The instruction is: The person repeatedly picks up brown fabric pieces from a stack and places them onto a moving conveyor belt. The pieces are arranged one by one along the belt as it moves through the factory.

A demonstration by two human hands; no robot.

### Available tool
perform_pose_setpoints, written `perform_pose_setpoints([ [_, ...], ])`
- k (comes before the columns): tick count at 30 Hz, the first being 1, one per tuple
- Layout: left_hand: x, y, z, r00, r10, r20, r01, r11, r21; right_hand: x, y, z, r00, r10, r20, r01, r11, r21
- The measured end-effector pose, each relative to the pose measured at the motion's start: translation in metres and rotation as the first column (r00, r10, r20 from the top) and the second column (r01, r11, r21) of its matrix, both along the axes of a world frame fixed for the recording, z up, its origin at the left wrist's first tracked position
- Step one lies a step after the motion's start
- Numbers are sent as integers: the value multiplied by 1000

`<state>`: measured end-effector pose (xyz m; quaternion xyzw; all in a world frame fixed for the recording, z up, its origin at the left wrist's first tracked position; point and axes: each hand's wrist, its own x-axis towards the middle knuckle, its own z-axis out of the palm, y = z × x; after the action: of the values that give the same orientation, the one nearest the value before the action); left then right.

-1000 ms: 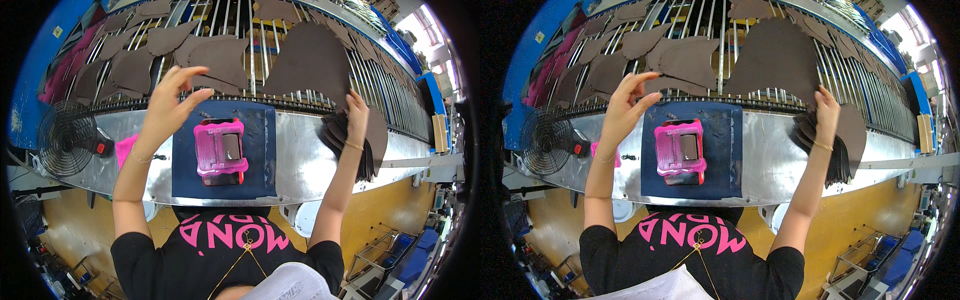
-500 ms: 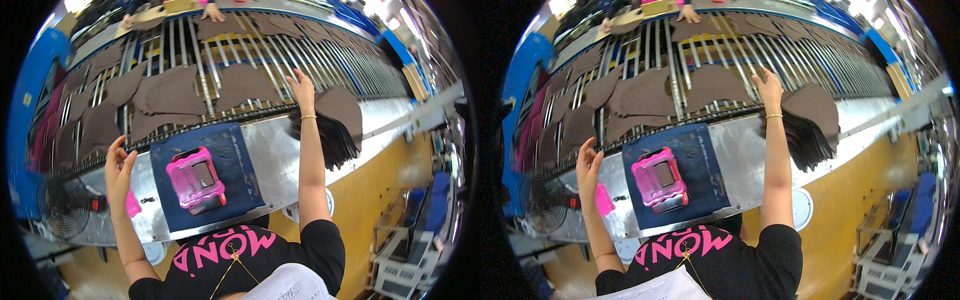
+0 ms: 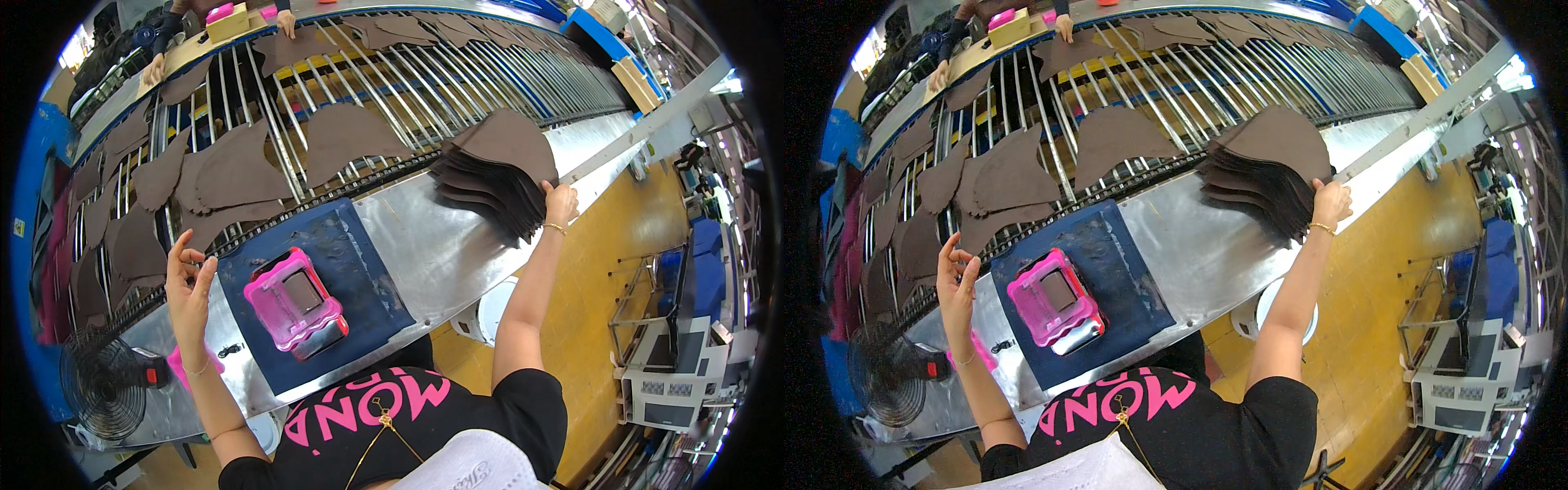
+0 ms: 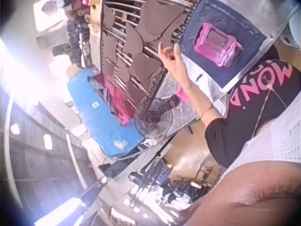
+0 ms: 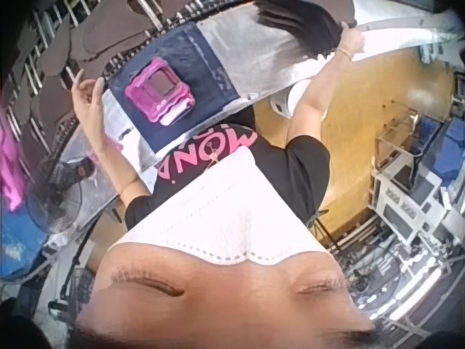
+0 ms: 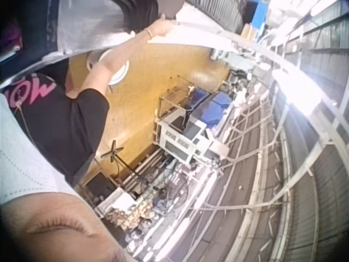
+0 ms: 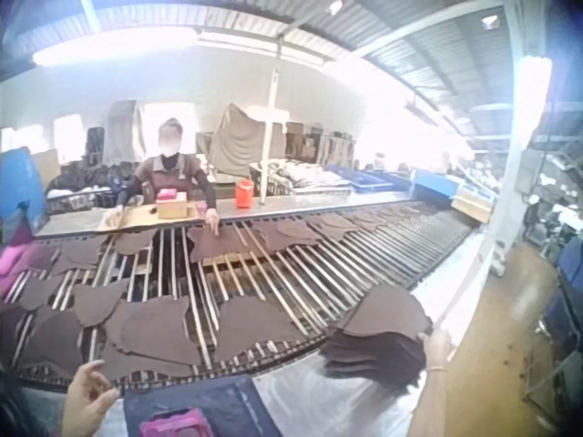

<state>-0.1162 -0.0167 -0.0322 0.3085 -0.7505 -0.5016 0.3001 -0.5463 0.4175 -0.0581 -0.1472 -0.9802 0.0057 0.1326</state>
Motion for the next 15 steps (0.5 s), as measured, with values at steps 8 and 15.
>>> perform_pose_setpoints([
  [8,13,1,6,1000,-8,-21,8,1000,-15,18,-34,44,835,447,-321,-480,877,-28],
  [15,-20,21,10,972,-169,-163,170,985,-6,144,-142,80,590,453,-668,-745,-13,-666],
])
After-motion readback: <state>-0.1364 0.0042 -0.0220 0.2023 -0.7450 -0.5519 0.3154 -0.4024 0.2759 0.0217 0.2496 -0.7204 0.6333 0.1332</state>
